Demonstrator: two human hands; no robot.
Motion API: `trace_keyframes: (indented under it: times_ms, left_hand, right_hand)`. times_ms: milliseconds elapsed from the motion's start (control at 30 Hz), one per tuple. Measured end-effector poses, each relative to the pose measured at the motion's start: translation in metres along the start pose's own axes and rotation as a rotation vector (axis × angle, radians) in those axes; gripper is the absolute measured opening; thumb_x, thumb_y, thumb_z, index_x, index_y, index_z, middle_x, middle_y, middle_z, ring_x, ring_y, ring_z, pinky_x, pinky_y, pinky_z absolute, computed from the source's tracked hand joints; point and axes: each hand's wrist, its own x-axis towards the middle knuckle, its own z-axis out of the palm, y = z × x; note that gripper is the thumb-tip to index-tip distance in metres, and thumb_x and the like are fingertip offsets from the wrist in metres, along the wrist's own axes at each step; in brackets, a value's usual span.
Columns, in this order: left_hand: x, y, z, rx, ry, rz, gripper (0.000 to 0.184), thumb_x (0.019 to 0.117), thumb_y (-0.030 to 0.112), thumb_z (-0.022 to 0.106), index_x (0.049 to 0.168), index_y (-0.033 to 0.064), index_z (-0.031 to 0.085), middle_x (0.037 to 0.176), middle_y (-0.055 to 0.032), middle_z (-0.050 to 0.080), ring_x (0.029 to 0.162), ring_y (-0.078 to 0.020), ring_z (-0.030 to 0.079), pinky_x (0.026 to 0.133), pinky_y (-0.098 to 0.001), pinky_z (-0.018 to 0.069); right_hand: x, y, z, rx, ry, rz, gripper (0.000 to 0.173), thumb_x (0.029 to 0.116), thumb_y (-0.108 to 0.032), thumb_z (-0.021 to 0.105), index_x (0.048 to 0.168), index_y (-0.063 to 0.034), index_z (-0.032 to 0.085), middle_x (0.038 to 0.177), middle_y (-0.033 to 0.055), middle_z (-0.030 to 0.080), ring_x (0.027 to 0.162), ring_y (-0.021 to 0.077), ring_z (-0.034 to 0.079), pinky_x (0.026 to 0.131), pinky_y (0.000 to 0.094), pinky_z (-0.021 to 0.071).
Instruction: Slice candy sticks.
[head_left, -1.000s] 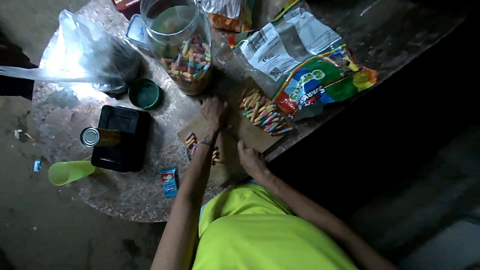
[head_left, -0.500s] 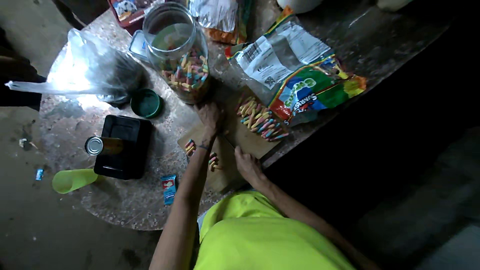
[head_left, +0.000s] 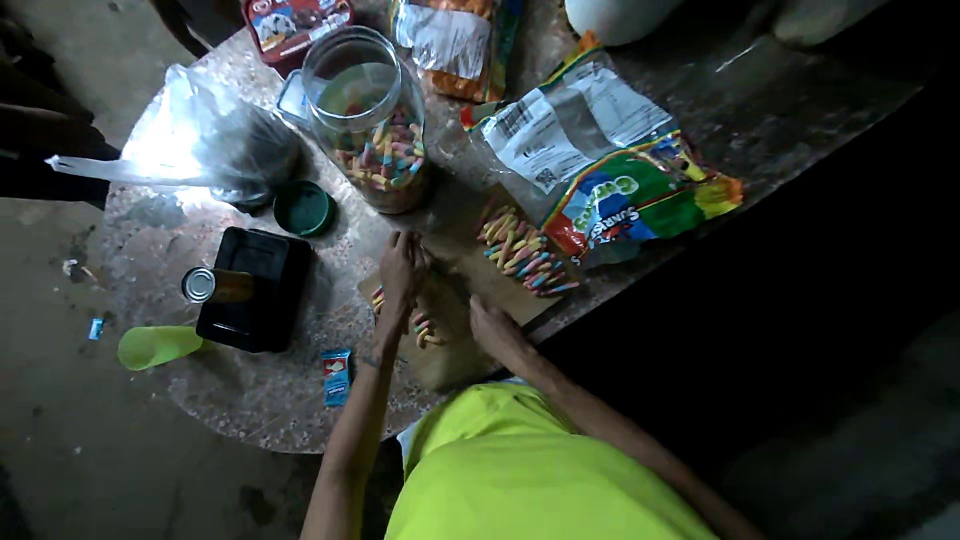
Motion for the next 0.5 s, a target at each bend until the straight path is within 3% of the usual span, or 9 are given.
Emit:
trace_keyframes:
  times_ms: [67, 133, 200, 300, 367, 433, 500]
  left_hand:
    - [-0.014, -0.004, 0.008, -0.052, 0.052, -0.074, 0.027, 0.1045, 0.009, 0.052, 0.129, 0.0021, 0.061, 0.125, -0.0235, 0.062, 0.100, -0.0386, 0.067, 0.083, -0.0543, 0.0562]
    - [-0.021, -0.004, 0.021, -0.094, 0.022, -0.122, 0.035, 0.1019, 0.006, 0.054, 0.136, -0.0034, 0.056, 0.130, -0.0264, 0.061, 0.105, -0.0390, 0.067, 0.090, -0.0520, 0.0556]
    - [-0.028, 0.006, 0.035, -0.120, -0.044, -0.136, 0.046, 0.0989, 0.010, 0.062, 0.141, -0.0049, 0.052, 0.137, -0.0291, 0.057, 0.115, -0.0420, 0.063, 0.096, -0.0528, 0.0529]
    - [-0.028, 0.021, 0.063, -0.066, -0.081, -0.121, 0.058, 0.0890, 0.019, 0.078, 0.142, 0.0048, 0.059, 0.143, -0.0304, 0.049, 0.127, -0.0483, 0.052, 0.102, -0.0590, 0.0470]
    - [-0.025, 0.021, 0.086, -0.030, -0.024, -0.096, 0.041, 0.0918, 0.017, 0.075, 0.131, 0.0097, 0.068, 0.139, -0.0258, 0.054, 0.126, -0.0460, 0.053, 0.100, -0.0572, 0.0486]
    - [-0.026, 0.017, 0.101, -0.001, 0.045, -0.077, 0.023, 0.0971, 0.010, 0.067, 0.119, 0.0065, 0.073, 0.134, -0.0227, 0.059, 0.123, -0.0437, 0.056, 0.099, -0.0536, 0.0510]
    - [-0.032, 0.017, 0.100, -0.033, 0.090, -0.090, 0.017, 0.0975, 0.007, 0.065, 0.112, 0.0021, 0.073, 0.130, -0.0235, 0.060, 0.121, -0.0422, 0.057, 0.099, -0.0516, 0.0511]
  right_hand:
    - [0.009, 0.019, -0.011, 0.197, -0.035, -0.091, 0.043, 0.1135, -0.024, 0.036, 0.146, 0.0037, 0.044, 0.119, 0.0281, 0.064, 0.107, 0.0388, 0.067, 0.095, 0.0518, 0.0525]
    - [0.012, 0.040, -0.018, 0.401, -0.069, -0.133, 0.043, 0.1135, -0.027, 0.036, 0.144, 0.0027, 0.043, 0.093, 0.0173, 0.061, 0.072, 0.0244, 0.063, 0.068, 0.0396, 0.0560]
    - [0.010, 0.057, -0.027, 0.637, -0.155, -0.120, 0.042, 0.1137, -0.027, 0.036, 0.146, -0.0001, 0.038, 0.073, 0.0043, 0.049, 0.052, 0.0123, 0.053, 0.050, 0.0276, 0.0510]
    - [0.006, 0.073, -0.047, 0.844, -0.235, -0.104, 0.032, 0.1135, -0.023, 0.036, 0.138, -0.0029, 0.040, 0.063, -0.0024, 0.041, 0.043, 0.0073, 0.046, 0.042, 0.0226, 0.0458]
    - [0.005, 0.079, -0.062, 0.828, -0.271, -0.097, 0.028, 0.1135, -0.022, 0.037, 0.133, -0.0040, 0.042, 0.062, -0.0032, 0.040, 0.042, 0.0065, 0.045, 0.040, 0.0216, 0.0447]
    - [0.005, 0.086, -0.073, 0.777, -0.274, -0.121, 0.026, 0.1133, -0.022, 0.037, 0.131, -0.0043, 0.044, 0.061, -0.0035, 0.041, 0.042, 0.0062, 0.045, 0.040, 0.0212, 0.0451]
    - [0.006, 0.091, -0.084, 0.742, -0.248, -0.146, 0.028, 0.1134, -0.022, 0.037, 0.133, -0.0040, 0.044, 0.062, -0.0028, 0.042, 0.042, 0.0063, 0.046, 0.040, 0.0212, 0.0455]
